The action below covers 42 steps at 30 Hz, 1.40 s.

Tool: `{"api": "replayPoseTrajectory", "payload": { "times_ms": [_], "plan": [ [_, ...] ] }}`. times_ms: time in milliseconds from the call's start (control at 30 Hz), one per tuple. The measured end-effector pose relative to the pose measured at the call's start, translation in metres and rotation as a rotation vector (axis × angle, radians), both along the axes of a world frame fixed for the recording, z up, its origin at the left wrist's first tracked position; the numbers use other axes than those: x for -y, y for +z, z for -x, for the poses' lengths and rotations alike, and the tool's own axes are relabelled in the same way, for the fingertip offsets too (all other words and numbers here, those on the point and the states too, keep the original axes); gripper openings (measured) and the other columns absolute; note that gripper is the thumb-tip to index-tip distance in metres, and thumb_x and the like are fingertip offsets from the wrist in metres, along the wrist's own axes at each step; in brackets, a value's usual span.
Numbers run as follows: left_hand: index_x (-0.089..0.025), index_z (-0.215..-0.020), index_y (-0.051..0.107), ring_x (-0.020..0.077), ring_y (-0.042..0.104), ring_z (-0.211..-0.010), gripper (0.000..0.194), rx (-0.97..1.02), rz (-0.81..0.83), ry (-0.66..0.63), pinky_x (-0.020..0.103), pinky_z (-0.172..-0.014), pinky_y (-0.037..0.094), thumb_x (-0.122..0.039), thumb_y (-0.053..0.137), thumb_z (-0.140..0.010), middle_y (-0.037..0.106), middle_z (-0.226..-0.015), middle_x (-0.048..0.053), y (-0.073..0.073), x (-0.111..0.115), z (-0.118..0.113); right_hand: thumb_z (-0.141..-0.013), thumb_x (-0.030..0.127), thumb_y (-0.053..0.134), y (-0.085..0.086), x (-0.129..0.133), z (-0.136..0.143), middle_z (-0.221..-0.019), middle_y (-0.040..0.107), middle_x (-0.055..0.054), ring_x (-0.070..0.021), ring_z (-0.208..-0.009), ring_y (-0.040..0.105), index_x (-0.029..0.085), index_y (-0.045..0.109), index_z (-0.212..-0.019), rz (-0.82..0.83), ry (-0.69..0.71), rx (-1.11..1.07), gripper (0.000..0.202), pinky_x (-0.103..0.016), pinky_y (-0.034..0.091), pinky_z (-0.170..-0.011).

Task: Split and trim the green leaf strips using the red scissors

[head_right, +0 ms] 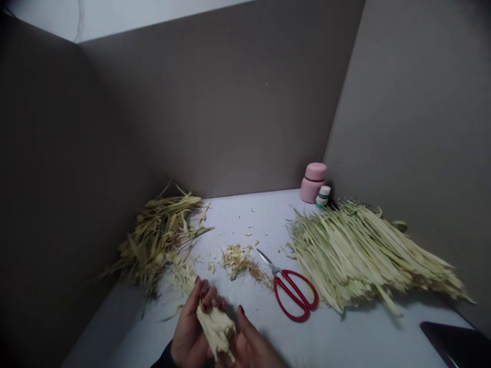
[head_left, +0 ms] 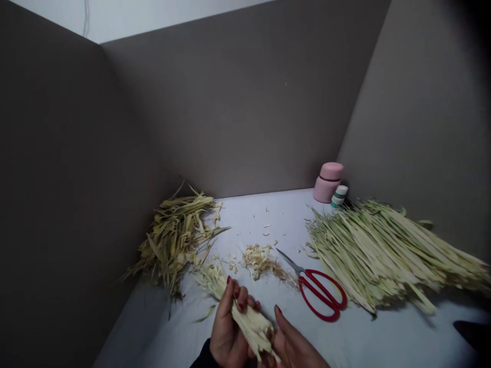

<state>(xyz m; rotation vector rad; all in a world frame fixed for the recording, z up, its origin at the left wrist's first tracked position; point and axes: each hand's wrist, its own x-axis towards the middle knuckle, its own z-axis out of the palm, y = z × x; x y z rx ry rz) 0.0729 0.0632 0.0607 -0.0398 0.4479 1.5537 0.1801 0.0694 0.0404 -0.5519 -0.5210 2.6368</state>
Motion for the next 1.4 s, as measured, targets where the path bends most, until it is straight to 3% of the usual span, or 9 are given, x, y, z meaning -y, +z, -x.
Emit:
{"api": "replayPoseTrajectory", "payload": {
  "times_ms": [67, 167, 267, 667, 900, 1067, 1233, 1333, 1400],
  "plan": [
    [-0.018, -0.054, 0.054, 0.0066, 0.048, -0.041, 0.035, -0.004, 0.009, 0.076, 0.022, -0.058, 0.045, -0.026, 0.041, -0.086, 0.046, -0.041, -0.007, 0.0, -0.001, 0.004, -0.061, 0.067, 0.055, -0.005, 0.0, -0.002, -0.061, 0.061, 0.003, -0.0057, -0.047, 0.05, 0.017, 0.061, -0.078, -0.055, 0.012, 0.161, 0.053, -0.014, 0.039, -0.047],
    [-0.017, -0.05, 0.052, 0.0075, 0.047, -0.044, 0.036, -0.039, 0.029, 0.111, 0.022, -0.057, 0.044, -0.026, 0.044, -0.085, 0.047, -0.042, -0.006, -0.001, -0.001, 0.008, -0.063, 0.066, 0.053, -0.018, 0.001, -0.008, -0.048, 0.055, 0.004, -0.0033, -0.038, 0.042, 0.013, 0.059, -0.069, -0.353, 0.006, 0.472, 0.053, -0.013, 0.026, -0.037],
    [-0.016, -0.046, 0.049, 0.0086, 0.048, -0.046, 0.039, -0.085, 0.054, 0.136, 0.023, -0.057, 0.044, -0.029, 0.046, -0.083, 0.047, -0.042, -0.004, -0.003, -0.002, 0.009, -0.062, 0.065, 0.054, -0.026, 0.002, -0.012, -0.038, 0.047, 0.007, -0.0028, -0.033, 0.034, 0.014, 0.053, -0.06, -0.513, 0.007, 0.568, 0.051, -0.014, 0.018, -0.033],
    [-0.02, -0.074, 0.058, 0.0145, 0.061, -0.052, 0.002, -0.066, 0.217, 0.062, 0.027, -0.047, 0.047, -0.022, 0.06, -0.074, 0.066, -0.063, 0.001, -0.01, 0.002, 0.007, -0.068, 0.064, 0.049, -0.013, -0.007, -0.019, -0.034, 0.046, 0.009, -0.0018, -0.025, 0.029, 0.018, 0.045, -0.063, -0.498, -0.067, 0.528, 0.047, -0.015, 0.013, -0.029],
    [-0.019, -0.082, 0.057, 0.0149, 0.064, -0.058, 0.023, -0.129, 0.273, 0.033, 0.026, -0.052, 0.049, -0.018, 0.07, -0.064, 0.07, -0.07, 0.003, -0.013, 0.002, 0.004, -0.071, 0.059, 0.049, -0.013, -0.004, -0.015, -0.032, 0.035, 0.012, -0.0023, -0.026, 0.019, 0.018, 0.044, -0.062, -0.493, -0.094, 0.484, 0.042, -0.017, 0.01, -0.031],
    [-0.018, -0.067, 0.054, 0.0055, 0.048, -0.038, 0.026, -0.231, 0.224, 0.031, 0.017, -0.046, 0.042, -0.025, 0.076, -0.055, 0.05, -0.04, -0.009, -0.009, 0.002, 0.001, -0.071, 0.062, 0.048, -0.014, -0.006, -0.021, -0.033, 0.034, 0.011, -0.0038, -0.03, 0.023, 0.018, 0.046, -0.058, -0.619, -0.019, 0.577, 0.046, -0.019, 0.014, -0.034],
    [-0.017, -0.063, 0.057, 0.0063, 0.044, -0.036, 0.02, -0.539, 0.135, 0.103, 0.017, -0.038, 0.034, -0.029, 0.073, -0.06, 0.051, -0.039, -0.006, -0.007, 0.01, -0.004, -0.07, 0.058, 0.052, 0.001, -0.013, -0.029, -0.073, 0.055, 0.0, -0.0129, -0.061, 0.049, 0.019, 0.053, -0.085, -0.911, -0.327, 0.723, 0.042, -0.023, 0.04, -0.056],
    [-0.018, -0.062, 0.06, 0.0114, 0.054, -0.049, 0.022, -0.646, 0.09, 0.108, 0.019, -0.046, 0.041, -0.016, 0.078, -0.049, 0.062, -0.055, -0.002, -0.013, 0.016, -0.007, -0.068, 0.046, 0.06, 0.003, -0.012, -0.03, -0.106, 0.055, -0.01, -0.0203, -0.085, 0.054, 0.018, 0.045, -0.111, -0.991, -0.224, 0.689, 0.054, -0.031, 0.043, -0.078],
    [-0.019, -0.064, 0.063, 0.0182, 0.06, -0.063, 0.026, -0.651, 0.099, 0.075, 0.024, -0.055, 0.046, -0.009, 0.078, -0.046, 0.067, -0.065, 0.002, -0.023, 0.019, -0.007, -0.06, 0.032, 0.07, -0.003, -0.011, -0.028, -0.125, 0.046, -0.014, -0.0254, -0.109, 0.046, 0.016, 0.034, -0.124, -1.043, -0.123, 0.657, 0.075, -0.036, 0.034, -0.094]
  ]
}}
